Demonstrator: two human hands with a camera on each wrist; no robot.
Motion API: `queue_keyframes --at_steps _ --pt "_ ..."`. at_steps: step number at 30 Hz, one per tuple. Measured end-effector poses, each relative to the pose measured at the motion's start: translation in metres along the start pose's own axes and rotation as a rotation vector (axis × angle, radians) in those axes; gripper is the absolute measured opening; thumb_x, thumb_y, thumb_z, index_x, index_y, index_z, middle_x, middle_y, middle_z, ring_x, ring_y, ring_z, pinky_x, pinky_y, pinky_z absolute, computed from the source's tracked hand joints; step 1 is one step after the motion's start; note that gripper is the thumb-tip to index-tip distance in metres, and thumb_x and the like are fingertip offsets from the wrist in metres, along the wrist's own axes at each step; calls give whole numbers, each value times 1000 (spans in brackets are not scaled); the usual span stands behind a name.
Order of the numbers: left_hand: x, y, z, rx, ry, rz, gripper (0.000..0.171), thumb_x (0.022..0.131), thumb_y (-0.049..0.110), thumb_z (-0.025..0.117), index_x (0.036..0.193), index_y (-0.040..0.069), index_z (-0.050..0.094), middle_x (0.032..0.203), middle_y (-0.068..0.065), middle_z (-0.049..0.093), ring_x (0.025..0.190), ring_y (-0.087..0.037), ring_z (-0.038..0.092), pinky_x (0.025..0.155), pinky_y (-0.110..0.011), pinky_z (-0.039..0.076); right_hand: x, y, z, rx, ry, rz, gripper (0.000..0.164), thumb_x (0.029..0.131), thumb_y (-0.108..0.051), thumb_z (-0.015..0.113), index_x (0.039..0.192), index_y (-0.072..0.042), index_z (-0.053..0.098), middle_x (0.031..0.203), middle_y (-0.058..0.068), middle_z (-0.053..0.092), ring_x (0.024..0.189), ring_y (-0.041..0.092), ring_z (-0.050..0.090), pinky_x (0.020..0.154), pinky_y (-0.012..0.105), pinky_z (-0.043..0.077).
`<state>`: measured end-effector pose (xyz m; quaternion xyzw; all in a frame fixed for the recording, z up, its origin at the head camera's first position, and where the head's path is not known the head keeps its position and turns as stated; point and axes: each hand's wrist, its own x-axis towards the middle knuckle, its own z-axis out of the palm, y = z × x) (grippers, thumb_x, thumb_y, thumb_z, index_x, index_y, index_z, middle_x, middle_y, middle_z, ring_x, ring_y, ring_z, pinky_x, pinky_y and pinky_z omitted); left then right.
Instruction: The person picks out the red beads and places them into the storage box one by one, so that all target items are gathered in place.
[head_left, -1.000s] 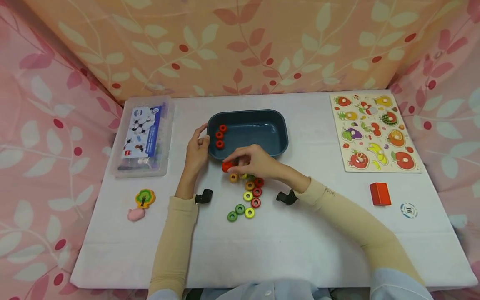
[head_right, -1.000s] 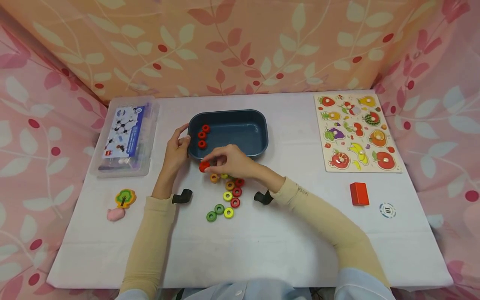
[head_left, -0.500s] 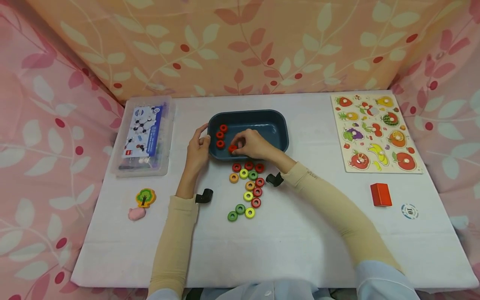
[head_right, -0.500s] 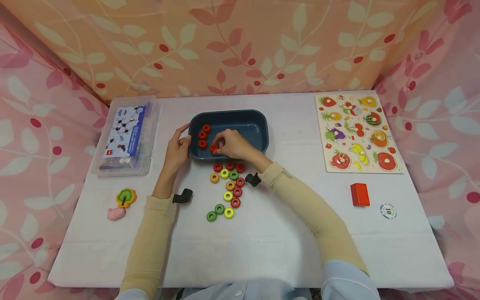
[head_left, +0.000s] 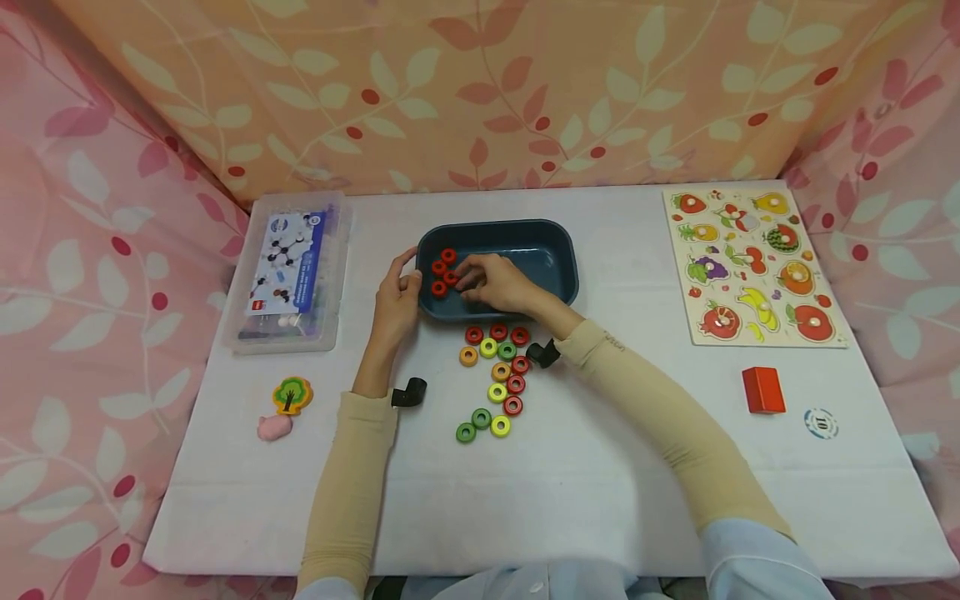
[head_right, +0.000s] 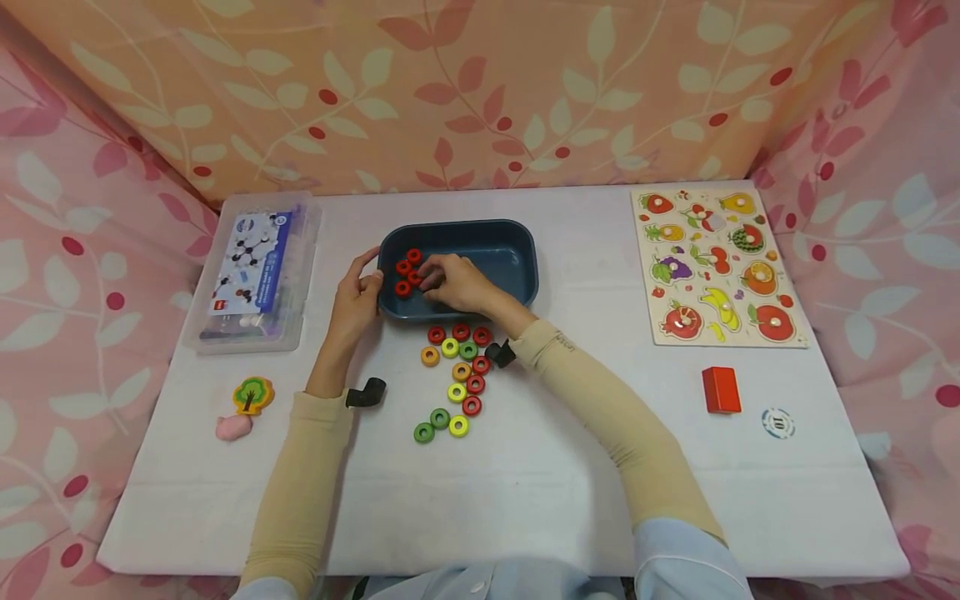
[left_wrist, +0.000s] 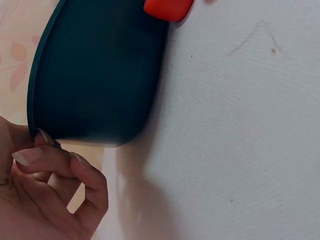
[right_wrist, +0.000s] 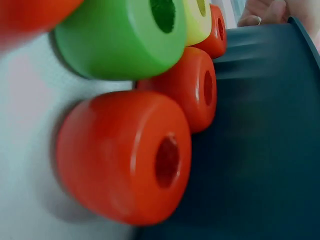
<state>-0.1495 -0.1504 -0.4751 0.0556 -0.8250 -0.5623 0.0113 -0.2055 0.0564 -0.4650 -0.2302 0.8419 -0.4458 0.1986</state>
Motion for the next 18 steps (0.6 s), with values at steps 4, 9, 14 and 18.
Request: queue_keyframes --at_steps 4,9,14,18 --pt "-1 1 1 3 -3 0 42 107 26 47 148 31 47 70 1 39 57 -10 36 54 -27 30 -5 1 -3 4 -16 -56 31 92 -10 73 122 -6 65 107 6 73 86 18 66 77 30 51" --pt "-1 -1 2 1 3 7 42 107 24 47 148 28 47 68 1 38 56 -11 36 54 -27 29 -23 -2 -11 22 -94 -157 28 92 -16 74 117 -6 70 84 3 66 72 17 59 68 28 48" --pt "-1 -1 1 9 9 22 42 107 23 47 148 27 47 68 2 37 56 -12 35 55 -28 29 -47 -10 -19 75 -131 -219 25 90 -20 76 111 -8 73 76 4 65 65 20 54 62 27 45" --pt "1 -1 2 5 22 28 41 107 22 47 148 27 48 68 1 36 57 -13 35 55 -27 28 -67 -13 -26 139 -183 -193 24 89 -18 77 111 -8 75 78 12 70 61 32 56 56 29 46"
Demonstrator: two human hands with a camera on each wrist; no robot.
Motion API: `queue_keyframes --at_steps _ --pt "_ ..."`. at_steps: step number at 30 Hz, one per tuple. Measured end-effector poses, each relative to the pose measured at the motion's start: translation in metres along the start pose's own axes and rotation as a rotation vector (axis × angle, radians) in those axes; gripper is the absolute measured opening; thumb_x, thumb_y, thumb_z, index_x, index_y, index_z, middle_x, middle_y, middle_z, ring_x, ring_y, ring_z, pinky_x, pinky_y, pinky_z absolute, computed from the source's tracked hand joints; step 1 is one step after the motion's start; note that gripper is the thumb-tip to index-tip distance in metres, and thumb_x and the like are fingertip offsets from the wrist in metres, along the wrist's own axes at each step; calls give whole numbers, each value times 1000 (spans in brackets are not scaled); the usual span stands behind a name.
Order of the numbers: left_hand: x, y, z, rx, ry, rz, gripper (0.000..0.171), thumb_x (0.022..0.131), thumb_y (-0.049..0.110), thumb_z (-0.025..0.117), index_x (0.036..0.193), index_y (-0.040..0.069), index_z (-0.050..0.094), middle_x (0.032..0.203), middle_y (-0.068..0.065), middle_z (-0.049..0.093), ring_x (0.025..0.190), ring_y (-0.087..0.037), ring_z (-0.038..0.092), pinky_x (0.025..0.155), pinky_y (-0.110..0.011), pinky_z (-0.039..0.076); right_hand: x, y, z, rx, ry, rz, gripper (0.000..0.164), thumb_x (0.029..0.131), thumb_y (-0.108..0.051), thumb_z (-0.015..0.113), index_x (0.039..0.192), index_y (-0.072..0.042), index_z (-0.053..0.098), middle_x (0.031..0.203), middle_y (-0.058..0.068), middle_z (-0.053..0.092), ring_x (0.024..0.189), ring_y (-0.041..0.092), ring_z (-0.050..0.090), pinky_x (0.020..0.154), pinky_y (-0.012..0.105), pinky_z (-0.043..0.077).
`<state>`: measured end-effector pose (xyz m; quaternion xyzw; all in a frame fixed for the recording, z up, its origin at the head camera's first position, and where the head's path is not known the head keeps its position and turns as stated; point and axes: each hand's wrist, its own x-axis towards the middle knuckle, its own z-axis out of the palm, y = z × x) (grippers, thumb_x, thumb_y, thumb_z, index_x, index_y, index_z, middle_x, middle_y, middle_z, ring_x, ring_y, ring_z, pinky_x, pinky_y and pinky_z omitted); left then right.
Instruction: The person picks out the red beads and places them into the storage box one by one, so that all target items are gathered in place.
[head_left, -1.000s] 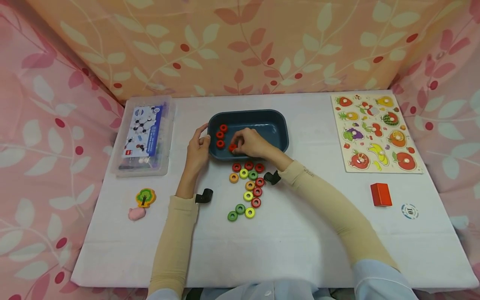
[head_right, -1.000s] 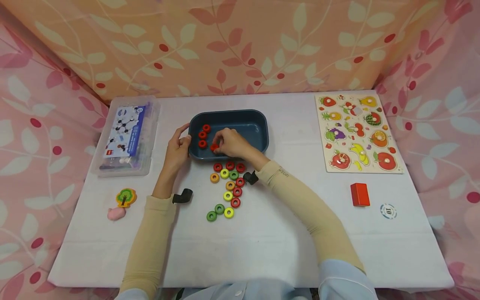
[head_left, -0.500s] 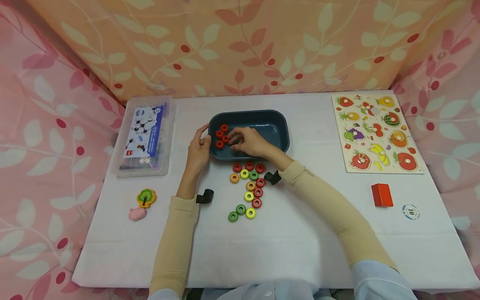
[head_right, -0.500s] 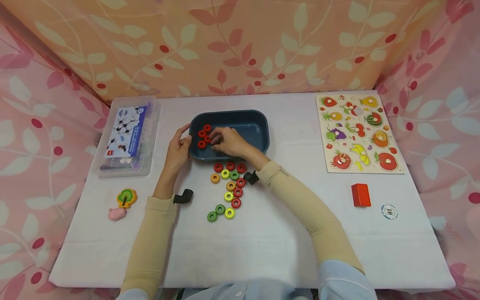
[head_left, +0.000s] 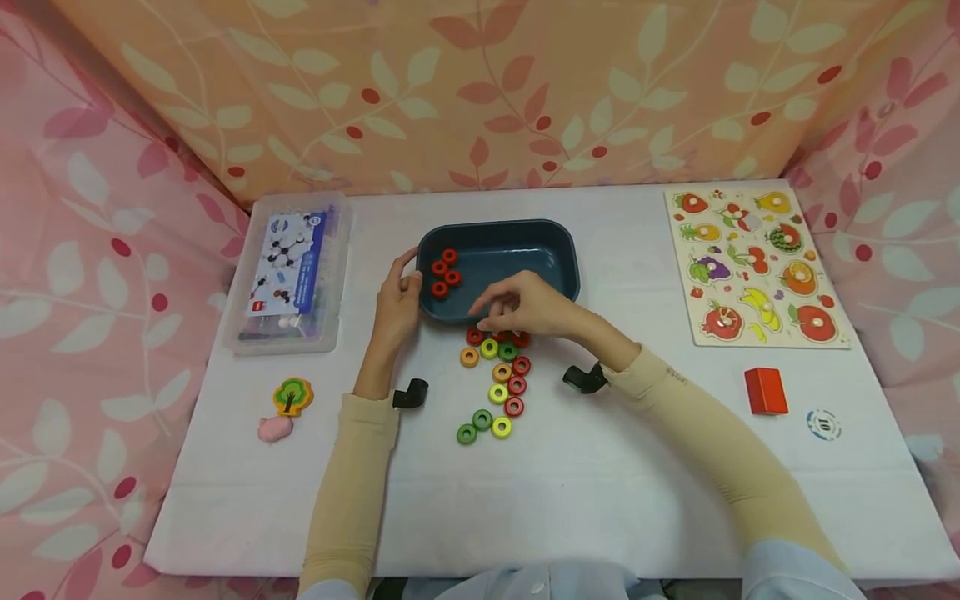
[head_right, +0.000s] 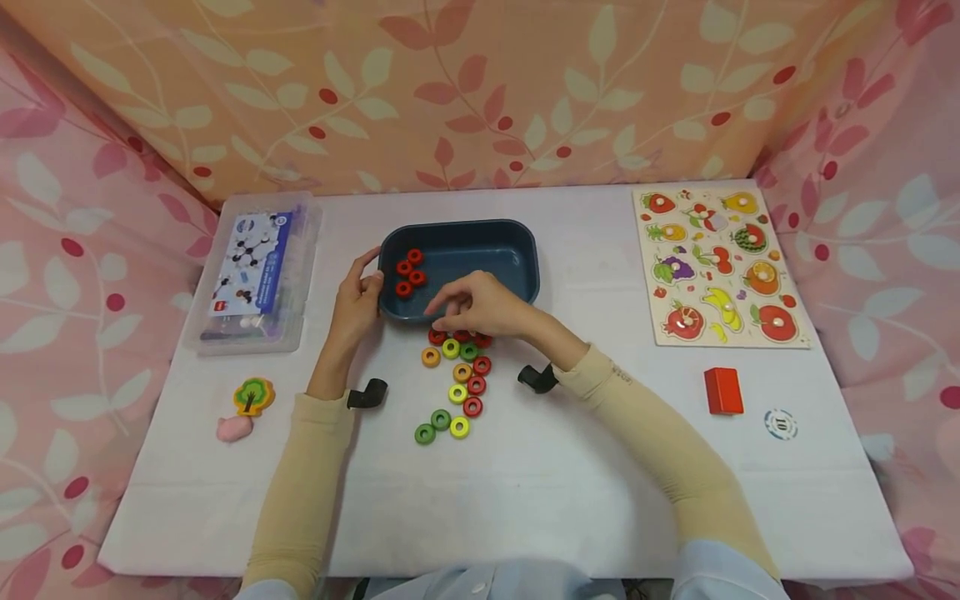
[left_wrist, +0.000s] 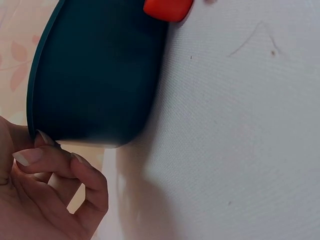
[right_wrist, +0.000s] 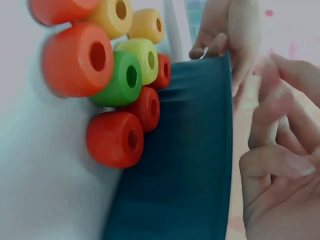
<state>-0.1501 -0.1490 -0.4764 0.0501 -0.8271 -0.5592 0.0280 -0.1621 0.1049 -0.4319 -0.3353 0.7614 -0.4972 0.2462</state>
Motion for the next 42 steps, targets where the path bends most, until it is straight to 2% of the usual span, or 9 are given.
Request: queue_keyframes --at_steps 4,7,12,15,24,29,33,38,42 --pt "0 0 1 -7 -7 -6 42 107 22 47 148 27 47 69 1 36 58 -14 36 56 -27 29 -24 2 -3 15 -117 87 27 88 -14 78 113 -6 75 76 17 70 57 36 54 52 27 44" --pt "0 1 1 3 -6 -7 42 107 23 46 149 27 47 69 1 36 59 -14 36 56 -28 29 -41 9 -4 -2 -175 144 28 87 -11 78 114 -6 75 74 17 69 53 30 52 50 24 41" --pt "-1 0 0 15 2 -7 41 107 24 46 148 28 47 69 1 36 59 -14 36 57 -28 30 -59 25 0 11 -158 193 29 86 -4 77 115 -5 74 73 14 70 49 16 50 49 23 41" --pt "0 0 0 16 -1 -8 42 107 24 46 149 27 47 70 1 36 59 -13 36 57 -29 30 -64 32 5 -4 -128 174 30 84 -2 78 113 -4 73 72 11 69 52 12 51 50 22 42" --pt "0 0 1 19 -1 -11 42 107 25 46 149 27 46 70 0 36 60 -14 35 59 -30 30 -63 45 15 -151 -100 151 28 81 -11 84 107 -13 75 67 -3 64 56 9 54 54 22 43" --pt "-1 2 1 23 -1 -21 42 107 26 45 149 28 46 71 0 37 61 -14 36 59 -30 30 -59 32 9 -136 -78 124 26 81 -14 84 104 -18 74 67 -4 64 58 12 56 55 24 45" --pt "-1 3 0 19 -4 -21 42 108 27 45 149 28 46 70 0 36 60 -13 36 58 -29 29 -51 17 3 -78 -46 65 27 81 -16 85 105 -16 73 72 -3 66 59 17 56 54 25 44" --pt "-2 3 0 11 -8 -24 42 108 27 45 149 28 45 70 0 36 60 -14 36 58 -29 29 -34 7 0 -15 61 -36 28 81 -20 85 107 -16 74 75 0 67 63 18 56 58 26 45" --pt "-2 3 0 17 -13 -28 42 108 27 45 149 28 45 70 0 36 61 -15 37 59 -29 30 -15 7 -2 -24 195 -62 28 82 -22 84 107 -16 74 73 2 65 65 19 56 63 32 45"
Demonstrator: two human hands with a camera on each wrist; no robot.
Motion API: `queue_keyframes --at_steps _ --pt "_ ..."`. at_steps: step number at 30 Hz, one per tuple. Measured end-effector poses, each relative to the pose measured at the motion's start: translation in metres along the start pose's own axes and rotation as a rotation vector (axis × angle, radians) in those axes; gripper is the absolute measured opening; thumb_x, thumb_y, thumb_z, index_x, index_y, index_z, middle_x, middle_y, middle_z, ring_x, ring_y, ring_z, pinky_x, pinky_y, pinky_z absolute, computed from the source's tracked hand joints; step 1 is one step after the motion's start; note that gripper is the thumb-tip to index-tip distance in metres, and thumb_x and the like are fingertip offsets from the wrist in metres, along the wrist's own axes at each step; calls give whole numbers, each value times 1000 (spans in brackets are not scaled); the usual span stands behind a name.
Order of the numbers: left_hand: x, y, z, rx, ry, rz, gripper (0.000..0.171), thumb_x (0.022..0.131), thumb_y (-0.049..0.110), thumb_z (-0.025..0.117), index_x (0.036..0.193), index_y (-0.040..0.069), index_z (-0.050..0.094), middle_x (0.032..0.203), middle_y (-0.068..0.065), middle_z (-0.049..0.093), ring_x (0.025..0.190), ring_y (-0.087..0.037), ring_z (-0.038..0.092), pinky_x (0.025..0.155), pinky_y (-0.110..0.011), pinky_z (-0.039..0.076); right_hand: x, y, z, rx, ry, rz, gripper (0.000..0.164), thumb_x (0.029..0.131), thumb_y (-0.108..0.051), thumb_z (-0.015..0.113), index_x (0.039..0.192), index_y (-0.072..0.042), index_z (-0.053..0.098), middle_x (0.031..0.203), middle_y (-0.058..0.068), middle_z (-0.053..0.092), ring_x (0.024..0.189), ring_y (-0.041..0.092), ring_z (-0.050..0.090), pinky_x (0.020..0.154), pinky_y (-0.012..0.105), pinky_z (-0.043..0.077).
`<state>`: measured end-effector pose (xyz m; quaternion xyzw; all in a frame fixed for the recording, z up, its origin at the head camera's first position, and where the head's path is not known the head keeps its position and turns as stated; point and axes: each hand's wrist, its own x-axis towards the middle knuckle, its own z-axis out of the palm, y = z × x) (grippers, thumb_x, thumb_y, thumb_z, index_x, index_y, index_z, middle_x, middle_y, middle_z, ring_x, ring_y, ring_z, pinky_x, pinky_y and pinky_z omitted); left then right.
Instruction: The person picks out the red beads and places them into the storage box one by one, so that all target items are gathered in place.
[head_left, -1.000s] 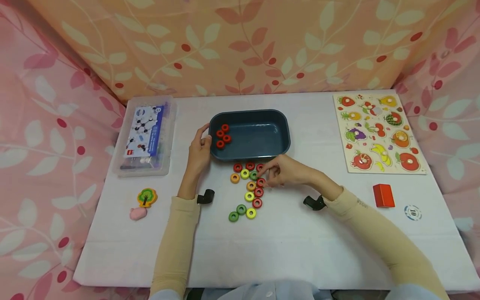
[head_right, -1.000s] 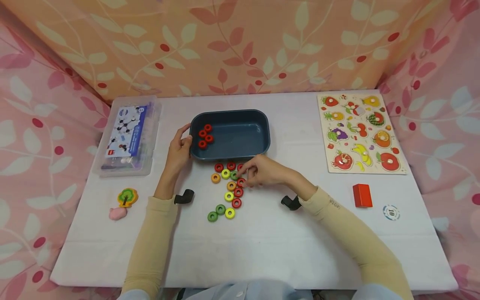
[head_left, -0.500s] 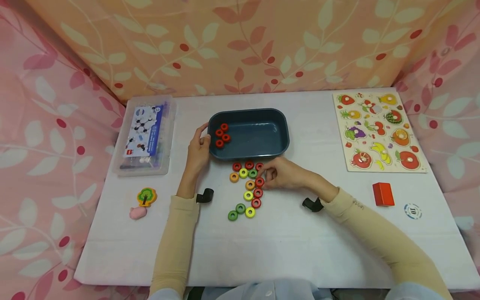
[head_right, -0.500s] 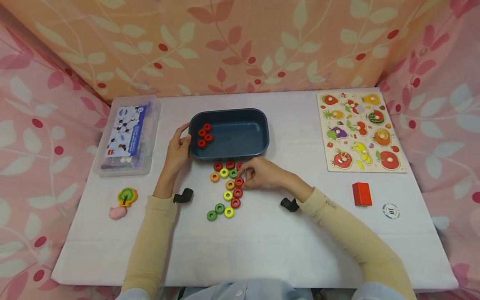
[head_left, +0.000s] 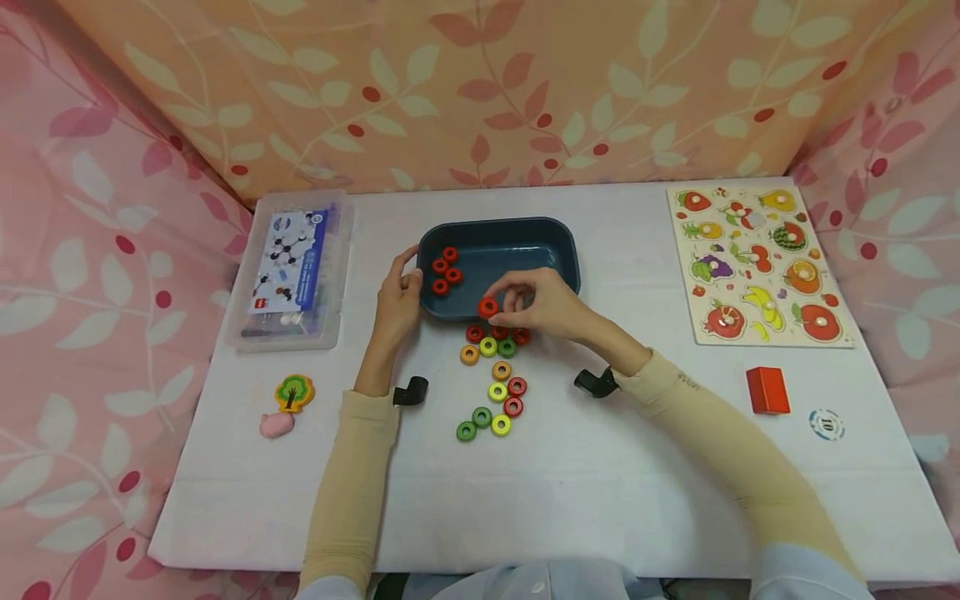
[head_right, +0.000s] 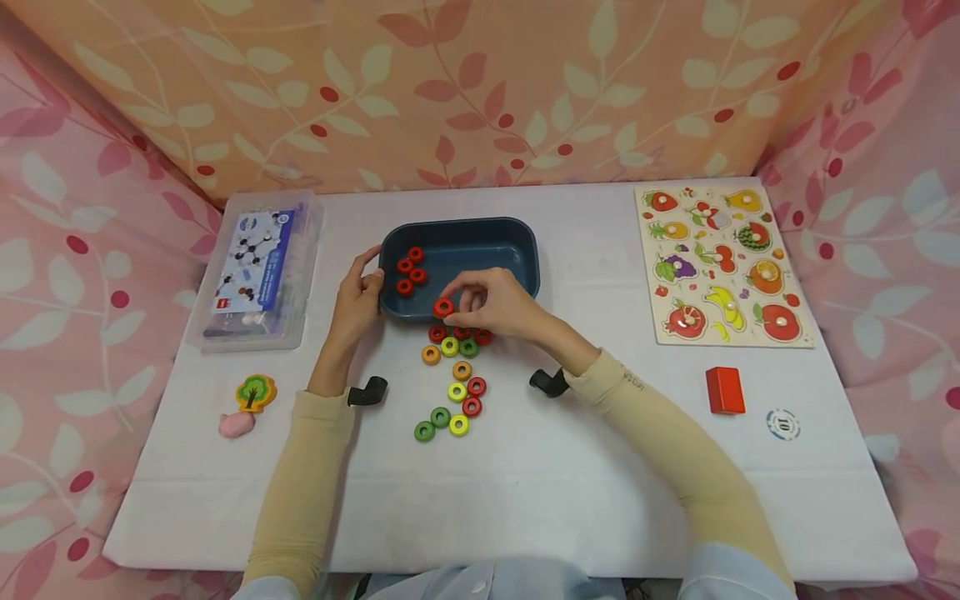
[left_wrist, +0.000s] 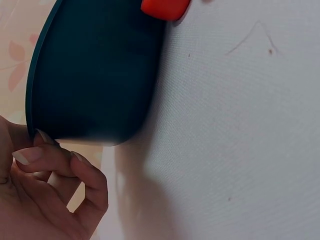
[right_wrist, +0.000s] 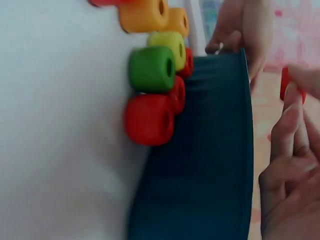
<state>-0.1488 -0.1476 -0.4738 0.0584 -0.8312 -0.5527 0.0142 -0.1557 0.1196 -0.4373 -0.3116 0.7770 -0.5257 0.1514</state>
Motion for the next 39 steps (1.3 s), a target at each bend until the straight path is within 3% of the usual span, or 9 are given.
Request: queue_keyframes --at_steps 4,9,13,20,28,34,39 --pt "0 0 0 5 -2 -6 42 107 26 45 149 29 45 70 0 37 61 -16 37 59 -29 30 18 10 3 -55 79 61 26 83 -20 83 107 -13 73 73 2 65 65 19 57 64 31 45" --pt "0 -2 0 5 -4 -11 42 108 26 45 150 29 45 71 -1 37 61 -16 37 59 -30 30 39 23 11 -226 72 199 24 86 -22 81 106 -12 73 73 0 65 65 15 58 61 27 42" --pt "1 -3 -1 6 -1 -4 42 107 26 45 150 29 45 70 -1 37 60 -14 37 58 -30 31 52 24 17 -353 81 255 24 86 -24 81 104 -13 72 73 -1 65 65 15 58 59 30 42" --pt "2 -5 -1 1 4 2 42 107 25 45 149 28 45 69 -1 38 59 -15 37 57 -29 30 70 27 24 -344 76 340 25 84 -19 82 104 -10 71 77 3 65 67 16 60 61 30 43" --pt "1 -2 -1 -4 -1 13 42 107 24 46 149 28 46 68 1 38 58 -13 36 56 -28 30 77 33 23 -160 162 233 30 86 -1 74 115 -1 67 93 9 75 82 19 69 76 31 53" --pt "0 -1 -1 -4 -1 33 42 107 22 46 149 28 46 66 0 38 54 -10 34 53 -28 30 73 30 19 -124 206 182 26 86 -3 76 111 0 68 93 10 74 83 20 68 74 30 52" --pt "1 -2 -1 8 2 27 42 107 23 46 148 29 46 67 0 39 54 -8 34 54 -28 30 64 25 13 -141 178 112 26 87 -8 78 110 -1 69 94 7 72 86 18 65 80 32 50"
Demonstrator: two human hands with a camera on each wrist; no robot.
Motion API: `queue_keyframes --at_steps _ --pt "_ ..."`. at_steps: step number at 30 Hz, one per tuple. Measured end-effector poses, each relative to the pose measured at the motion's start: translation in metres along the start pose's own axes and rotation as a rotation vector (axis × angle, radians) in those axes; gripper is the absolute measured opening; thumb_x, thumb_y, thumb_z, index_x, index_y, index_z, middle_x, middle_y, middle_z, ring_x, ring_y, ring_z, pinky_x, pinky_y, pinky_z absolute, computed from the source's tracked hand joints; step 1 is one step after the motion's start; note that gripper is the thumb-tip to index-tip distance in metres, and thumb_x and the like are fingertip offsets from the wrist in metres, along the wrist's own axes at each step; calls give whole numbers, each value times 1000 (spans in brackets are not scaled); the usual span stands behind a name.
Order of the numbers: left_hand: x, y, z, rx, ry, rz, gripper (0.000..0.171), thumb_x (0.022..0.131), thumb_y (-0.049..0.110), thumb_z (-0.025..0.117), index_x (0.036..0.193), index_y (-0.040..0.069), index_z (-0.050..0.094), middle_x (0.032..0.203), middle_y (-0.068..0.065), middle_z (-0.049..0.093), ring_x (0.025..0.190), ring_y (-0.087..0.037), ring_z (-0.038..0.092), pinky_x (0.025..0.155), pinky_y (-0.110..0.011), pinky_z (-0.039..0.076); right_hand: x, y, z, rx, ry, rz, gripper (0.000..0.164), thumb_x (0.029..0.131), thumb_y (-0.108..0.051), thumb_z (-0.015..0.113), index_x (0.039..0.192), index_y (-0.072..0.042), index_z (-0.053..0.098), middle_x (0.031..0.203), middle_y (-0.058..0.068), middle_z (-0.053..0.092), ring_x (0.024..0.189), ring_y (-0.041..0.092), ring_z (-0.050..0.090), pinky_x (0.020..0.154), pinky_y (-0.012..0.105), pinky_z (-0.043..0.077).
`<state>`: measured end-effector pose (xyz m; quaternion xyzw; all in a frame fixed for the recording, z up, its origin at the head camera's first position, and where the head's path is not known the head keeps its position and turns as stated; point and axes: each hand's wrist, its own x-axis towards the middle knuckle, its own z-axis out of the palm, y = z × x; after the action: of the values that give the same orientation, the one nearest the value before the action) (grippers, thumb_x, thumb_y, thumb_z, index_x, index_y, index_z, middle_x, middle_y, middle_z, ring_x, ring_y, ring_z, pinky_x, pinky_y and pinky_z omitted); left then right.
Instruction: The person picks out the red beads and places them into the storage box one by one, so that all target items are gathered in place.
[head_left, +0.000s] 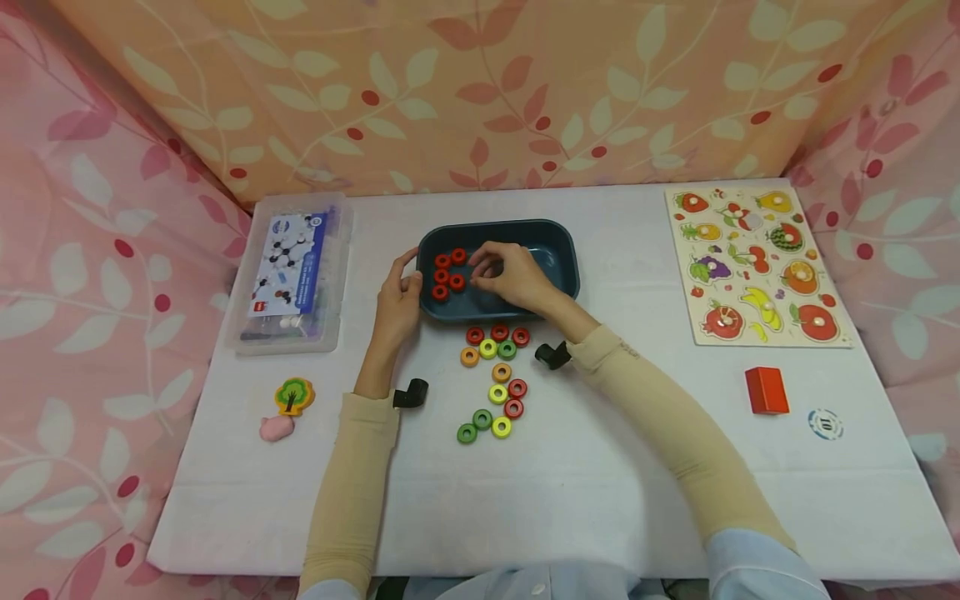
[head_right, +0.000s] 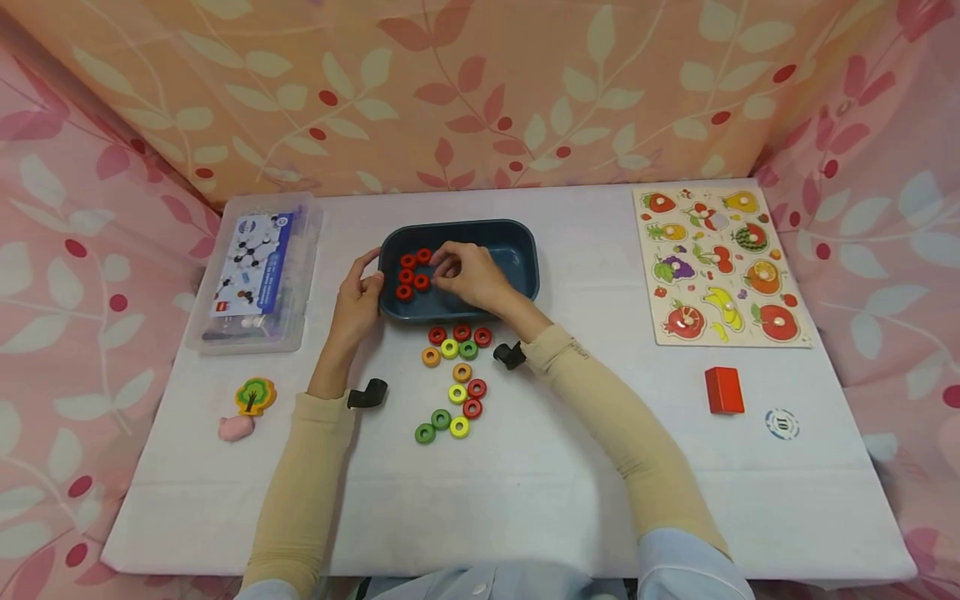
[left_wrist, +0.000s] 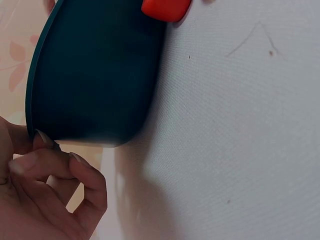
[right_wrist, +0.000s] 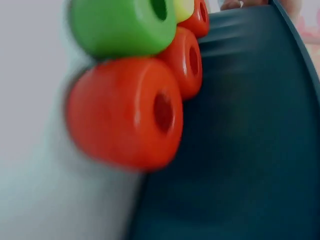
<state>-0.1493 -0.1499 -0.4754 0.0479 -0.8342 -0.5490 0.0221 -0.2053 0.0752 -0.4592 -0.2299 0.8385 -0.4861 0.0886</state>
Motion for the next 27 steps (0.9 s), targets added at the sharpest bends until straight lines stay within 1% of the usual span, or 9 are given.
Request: queue_keyframes --at_steps 3,6,9,13,14,17,19,22,27 --pt "0 0 0 2 4 -6 42 107 23 46 149 29 46 67 0 38 54 -10 34 54 -28 29 -9 -1 -9 -33 -10 -37 26 86 -11 79 109 -3 69 95 3 71 88 15 63 81 33 49" --pt "0 0 0 0 0 -4 42 107 23 46 149 29 46 67 0 38 54 -11 34 53 -28 29 -23 -3 -20 -65 -24 -63 27 86 -14 80 110 -6 69 96 0 70 89 14 63 77 34 47" --pt "0 0 0 -3 -5 -2 42 107 24 46 149 30 46 67 0 38 54 -11 35 53 -27 29 -38 -7 -30 -88 -33 -92 27 86 -16 80 110 -9 70 99 0 69 92 19 62 74 34 45" --pt "0 0 0 -3 -11 0 42 107 25 46 149 30 46 67 1 38 53 -10 35 52 -27 30 -59 -13 -40 -112 -23 -165 27 84 -16 82 109 -14 71 103 0 69 95 26 62 74 38 44" --pt "0 0 0 -3 -12 1 42 107 25 45 149 30 46 66 0 38 52 -9 35 52 -27 30 -63 -14 -41 -107 -23 -181 27 84 -16 82 108 -14 71 102 1 69 93 26 62 73 38 45" --pt "0 1 -1 -6 -17 1 42 107 26 45 149 30 46 66 0 38 52 -9 35 52 -28 31 -77 -16 -45 -80 -52 -209 26 84 -14 82 108 -14 72 95 -1 70 85 20 62 68 36 46" --pt "-1 1 -1 -6 -18 1 42 107 26 45 149 30 46 66 0 38 52 -9 36 52 -28 31 -85 -17 -46 -74 -92 -196 24 85 -14 81 107 -16 73 88 -4 69 77 14 60 65 32 46" --pt "0 1 -1 -5 -18 0 42 107 26 45 149 31 45 67 0 38 52 -8 36 52 -28 31 -95 -19 -46 -89 -165 -146 23 86 -14 80 108 -16 74 80 -10 67 68 10 57 60 27 46" --pt "0 0 0 -4 -14 -1 42 107 25 45 149 30 46 66 0 38 52 -9 36 52 -28 31 -105 -17 -45 -128 -260 -56 29 87 -15 80 115 -13 74 74 -9 67 63 14 55 55 25 42"
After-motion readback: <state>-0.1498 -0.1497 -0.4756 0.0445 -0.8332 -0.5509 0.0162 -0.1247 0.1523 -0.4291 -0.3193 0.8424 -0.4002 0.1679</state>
